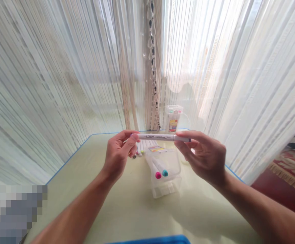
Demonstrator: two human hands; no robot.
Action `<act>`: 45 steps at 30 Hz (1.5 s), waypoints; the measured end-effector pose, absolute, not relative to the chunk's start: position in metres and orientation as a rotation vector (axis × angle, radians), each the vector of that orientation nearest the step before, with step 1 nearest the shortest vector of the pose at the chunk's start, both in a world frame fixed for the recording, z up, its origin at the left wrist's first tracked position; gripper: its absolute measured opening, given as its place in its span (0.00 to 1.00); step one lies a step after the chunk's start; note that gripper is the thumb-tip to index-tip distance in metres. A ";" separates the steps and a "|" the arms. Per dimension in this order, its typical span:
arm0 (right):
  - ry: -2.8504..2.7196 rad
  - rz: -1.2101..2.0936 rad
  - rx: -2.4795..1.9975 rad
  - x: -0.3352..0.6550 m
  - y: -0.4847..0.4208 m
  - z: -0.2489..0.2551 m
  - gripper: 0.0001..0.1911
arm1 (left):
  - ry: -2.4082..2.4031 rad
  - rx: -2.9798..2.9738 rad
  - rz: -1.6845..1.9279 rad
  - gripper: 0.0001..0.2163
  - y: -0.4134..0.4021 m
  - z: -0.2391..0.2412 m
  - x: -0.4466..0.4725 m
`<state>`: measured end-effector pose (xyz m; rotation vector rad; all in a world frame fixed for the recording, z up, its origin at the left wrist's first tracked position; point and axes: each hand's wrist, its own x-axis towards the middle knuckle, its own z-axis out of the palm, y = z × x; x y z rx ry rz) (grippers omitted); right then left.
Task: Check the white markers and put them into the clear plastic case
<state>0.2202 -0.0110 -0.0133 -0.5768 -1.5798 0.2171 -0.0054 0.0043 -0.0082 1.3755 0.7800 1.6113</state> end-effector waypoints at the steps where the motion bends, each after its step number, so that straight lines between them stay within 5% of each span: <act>1: -1.597 0.134 -0.588 0.221 -0.012 -0.013 0.10 | 0.766 1.377 1.614 0.08 0.004 -0.008 -0.006; 22: -1.611 0.005 -0.537 0.221 -0.014 -0.013 0.14 | 0.647 1.428 1.634 0.07 0.002 -0.006 -0.008; 30: -1.531 0.243 -0.545 0.221 -0.016 -0.014 0.11 | 0.616 1.396 1.610 0.06 0.001 -0.004 -0.007; 45: -1.724 -0.076 -0.417 0.220 -0.017 -0.008 0.15 | 0.612 1.415 1.583 0.04 0.004 -0.006 -0.007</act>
